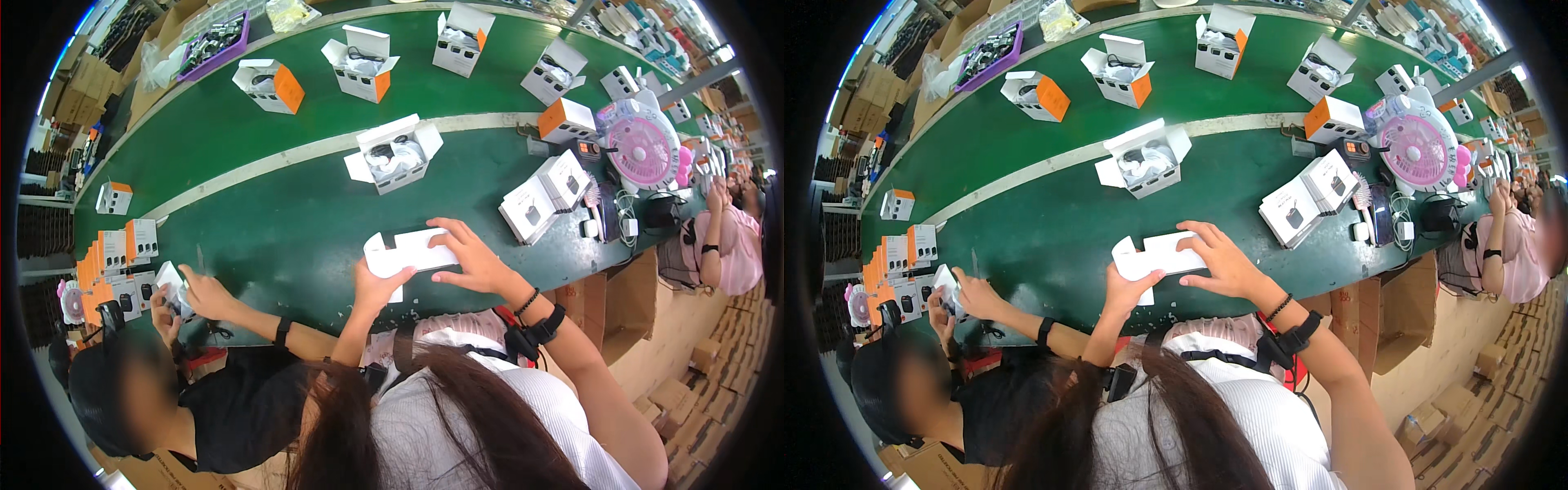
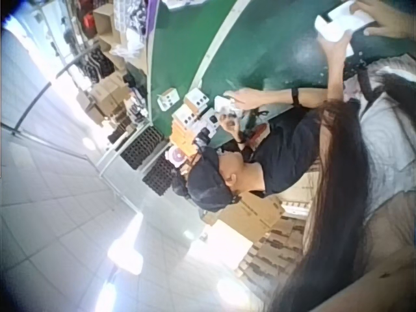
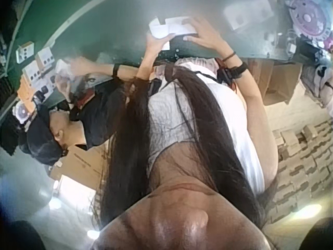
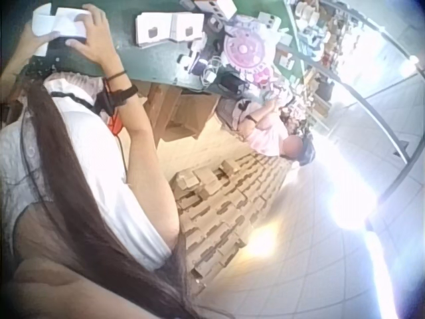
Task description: Packing electronic devices, cables, and manuals into product boxes on an assembly line.
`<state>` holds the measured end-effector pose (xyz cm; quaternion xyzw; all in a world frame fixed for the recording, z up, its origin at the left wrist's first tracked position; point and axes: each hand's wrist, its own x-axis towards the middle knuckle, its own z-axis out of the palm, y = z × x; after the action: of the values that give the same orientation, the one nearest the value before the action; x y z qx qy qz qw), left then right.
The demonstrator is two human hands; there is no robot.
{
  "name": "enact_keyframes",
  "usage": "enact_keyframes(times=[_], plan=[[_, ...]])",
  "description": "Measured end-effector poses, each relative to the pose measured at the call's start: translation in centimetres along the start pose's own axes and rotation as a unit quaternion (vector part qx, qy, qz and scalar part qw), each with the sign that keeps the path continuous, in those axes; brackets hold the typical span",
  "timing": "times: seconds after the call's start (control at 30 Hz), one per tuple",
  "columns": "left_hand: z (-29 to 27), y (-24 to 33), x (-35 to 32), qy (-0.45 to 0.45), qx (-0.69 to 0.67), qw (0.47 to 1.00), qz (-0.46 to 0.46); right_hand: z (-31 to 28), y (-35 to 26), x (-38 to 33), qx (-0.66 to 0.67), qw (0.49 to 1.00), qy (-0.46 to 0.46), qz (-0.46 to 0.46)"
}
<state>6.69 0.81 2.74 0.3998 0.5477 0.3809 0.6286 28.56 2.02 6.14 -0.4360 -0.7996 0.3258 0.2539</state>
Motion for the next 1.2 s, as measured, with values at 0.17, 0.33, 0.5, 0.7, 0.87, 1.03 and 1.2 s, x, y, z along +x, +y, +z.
enact_keyframes(times=[0.17,0.33,0.5,0.7,0.87,1.03,1.2], plan=[[0.0,-1.0,0.0,0.019,-0.061,0.998,-0.028,0.9,1.7,0.0,-0.105,0.994,-0.031,-0.026],[-2.3,-2.8,-1.3,-0.001,-0.066,0.998,-0.019,-3.9,2.5,1.7,-0.011,0.991,-0.095,0.09],[-3.9,-4.3,-2.8,-0.006,-0.009,1.0,-0.021,-11.2,6.4,6.5,-0.219,0.966,0.006,0.135],[-3.9,-6.2,-3.2,-0.005,0.015,0.999,-0.03,-9.0,14.7,12.8,-0.13,0.915,0.294,0.245],[-2.8,-3.7,-3.7,0.001,-0.041,0.999,-0.029,-7.5,17.7,13.3,-0.428,0.837,0.304,0.154],[-3.2,-4.6,-4.2,0.014,-0.043,0.998,-0.037,-6.9,14.8,15.4,-0.143,0.957,0.239,0.084],[-2.7,-4.5,-4.9,0.013,-0.017,0.999,-0.032,-1.2,17.8,19.0,0.075,0.944,0.258,0.19]])
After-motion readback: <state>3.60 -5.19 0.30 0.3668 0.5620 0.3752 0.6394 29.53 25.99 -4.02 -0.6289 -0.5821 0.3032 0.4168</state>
